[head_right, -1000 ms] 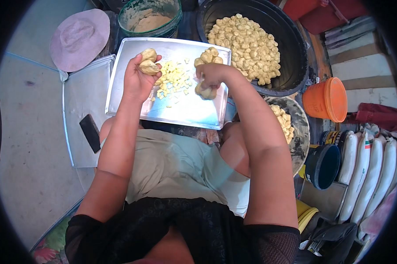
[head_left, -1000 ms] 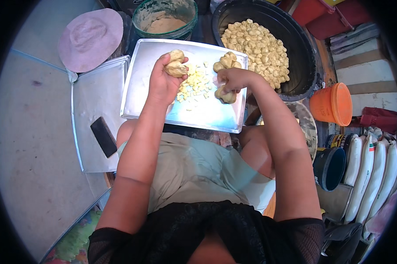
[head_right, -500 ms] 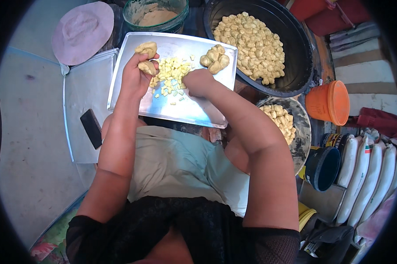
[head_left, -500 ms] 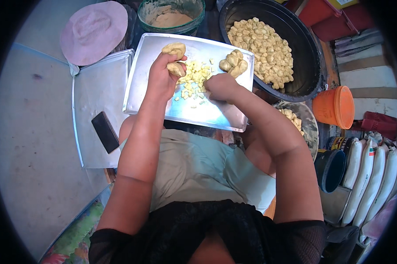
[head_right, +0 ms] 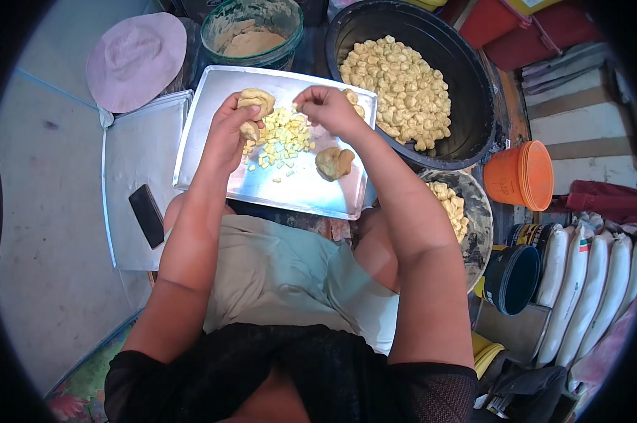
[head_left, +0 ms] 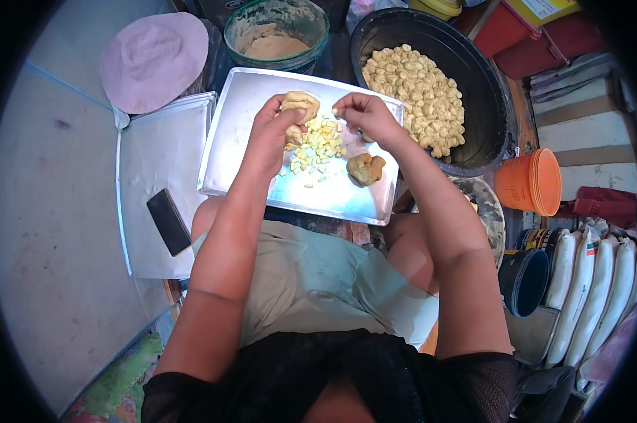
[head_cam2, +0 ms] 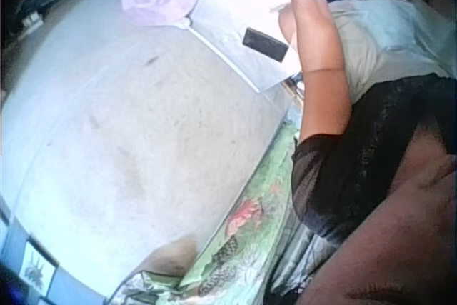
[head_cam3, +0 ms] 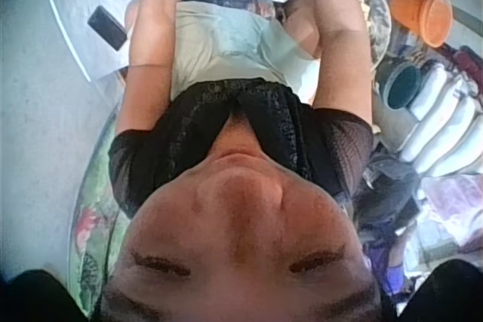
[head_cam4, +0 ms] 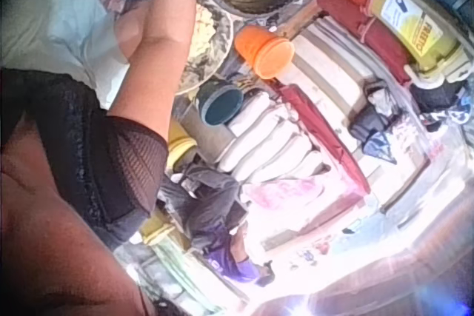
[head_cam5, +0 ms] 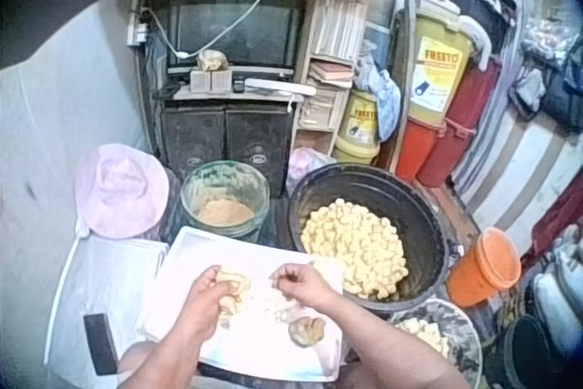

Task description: The person flattens pieces of dough, adds diced filling from a tray, pinches the dough closed by hand, and places the shaped dough pieces into a bowl.

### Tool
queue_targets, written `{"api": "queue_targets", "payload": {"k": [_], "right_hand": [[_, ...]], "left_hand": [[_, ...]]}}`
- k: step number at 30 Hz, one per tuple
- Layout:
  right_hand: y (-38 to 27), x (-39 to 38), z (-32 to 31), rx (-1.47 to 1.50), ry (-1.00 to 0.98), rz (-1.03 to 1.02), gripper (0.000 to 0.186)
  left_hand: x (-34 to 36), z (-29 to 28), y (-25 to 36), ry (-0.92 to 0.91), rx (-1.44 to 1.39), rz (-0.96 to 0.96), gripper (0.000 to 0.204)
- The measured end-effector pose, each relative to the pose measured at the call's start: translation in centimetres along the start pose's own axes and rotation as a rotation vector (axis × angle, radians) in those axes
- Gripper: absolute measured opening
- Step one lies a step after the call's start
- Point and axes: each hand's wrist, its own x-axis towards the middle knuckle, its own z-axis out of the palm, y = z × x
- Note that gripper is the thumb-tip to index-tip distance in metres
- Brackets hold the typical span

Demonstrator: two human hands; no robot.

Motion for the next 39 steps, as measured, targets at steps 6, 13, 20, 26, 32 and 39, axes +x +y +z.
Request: {"api": "queue_targets", "payload": {"k": [6, 13, 20, 26, 32, 39], "right_hand": [[-3.0, -1.3, 2.0, 0.118, 0.201, -0.405, 0.019], [-4.2, -2.4, 2.7, -0.28, 0.124, -0.717, 0.024], [-3.9, -3.0, 1.4, -0.511, -0.137, -0.719, 0.02], [-5.2, -3.9, 2.6, -0.169, 0.006, -0.632, 0.026], [-5.8, -3.7, -0.3, -0.373, 0.038, -0.622, 0.028], [-2.6, -2.1, -5.9, -1.047, 0.974, -0.615, 0.029]], "left_hand": [[-0.4, 0.9, -0.3, -0.122, -0.097, -0.065, 0.03], [-0.5, 0.9, -0.8, -0.235, -0.284, -0.017, 0.033], [-0.8, 0.8, -0.1, -0.439, -0.287, -0.157, 0.048], [-0.3, 0.7, -1.0, -0.421, -0.404, -0.15, 0.051], [-0.7, 1.2, 0.0, -0.346, -0.215, -0.161, 0.036], [1.9, -2.5, -1.4, 0.194, -0.396, -0.09, 0.028]]}}
